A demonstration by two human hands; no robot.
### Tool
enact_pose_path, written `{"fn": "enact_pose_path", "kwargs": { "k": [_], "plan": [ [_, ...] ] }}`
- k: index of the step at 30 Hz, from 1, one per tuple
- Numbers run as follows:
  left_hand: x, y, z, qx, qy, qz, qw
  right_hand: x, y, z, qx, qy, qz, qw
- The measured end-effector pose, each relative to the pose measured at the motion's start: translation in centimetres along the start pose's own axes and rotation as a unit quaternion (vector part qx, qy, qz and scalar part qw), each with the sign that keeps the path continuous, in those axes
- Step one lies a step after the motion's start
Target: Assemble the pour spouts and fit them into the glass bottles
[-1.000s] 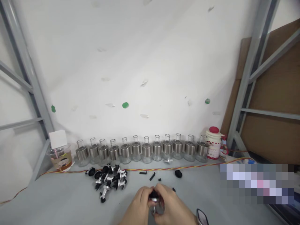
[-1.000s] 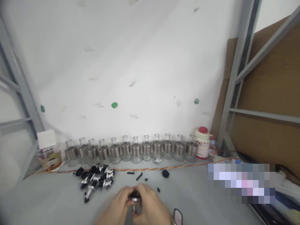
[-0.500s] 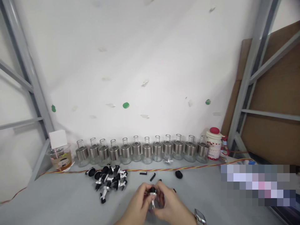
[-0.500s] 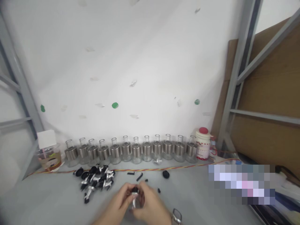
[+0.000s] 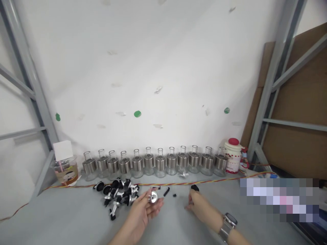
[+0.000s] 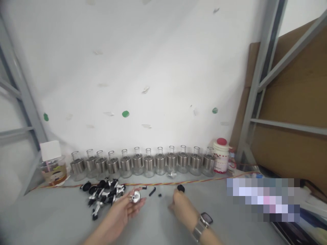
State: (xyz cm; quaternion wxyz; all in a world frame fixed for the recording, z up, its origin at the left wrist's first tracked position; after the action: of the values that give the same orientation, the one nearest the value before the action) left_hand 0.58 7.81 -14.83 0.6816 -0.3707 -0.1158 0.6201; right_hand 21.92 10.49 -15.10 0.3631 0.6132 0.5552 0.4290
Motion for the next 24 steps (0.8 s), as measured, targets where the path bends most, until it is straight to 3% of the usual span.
{"fn": "enact_pose_path", "kwargs": {
  "k": [8,14,16,18,21,22,24],
  "plan": [
    [-0.5,-0.3,-1.5,0.007,0.059,-0.024,0.998,-0.1,-0.5,-1.2,-0.02,0.02,0.005,1.0],
    [-0.7,-0.7,-0.2,-0.034,-0.034,-0.003,0.999,-0.5,0.4,-3.1,0.009,0.054,0.031,0.998],
    [-0.5,-0.6,0.0,-0.048,-0.051,-0.001,0.998,-0.7,0.5,-4.2,0.068,0.074,0.013,0.995],
    [-0.2,-0.2,-0.1,-0.039,-0.055,0.011,0.998,-1.1,0.1,-5.7,0.217,0.096,-0.04,0.971],
    [0.3,0.6,-0.7,0.002,-0.043,0.032,0.999,-2.1,-0.2,-8.1,0.456,0.121,-0.097,0.876],
    [0.4,0.7,-1.0,0.009,-0.041,0.037,0.998,-2.5,-0.1,-8.6,0.492,0.126,-0.094,0.856],
    [0.6,0.7,-1.3,0.008,-0.044,0.035,0.998,-3.3,-0.1,-9.3,0.512,0.14,-0.08,0.844]
  ]
}}
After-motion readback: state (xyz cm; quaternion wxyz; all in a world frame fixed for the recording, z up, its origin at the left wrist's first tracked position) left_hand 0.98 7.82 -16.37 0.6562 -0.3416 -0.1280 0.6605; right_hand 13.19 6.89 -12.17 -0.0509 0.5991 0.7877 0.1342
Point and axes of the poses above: each hand's wrist, its own x-axis towards the middle knuckle, its own y-axis out of the back of the hand, z = x × y, the point moved 8 cm from there along x, towards the middle knuckle, and after that the axes turned 14 degrees about -x, right-handed, at the moved point
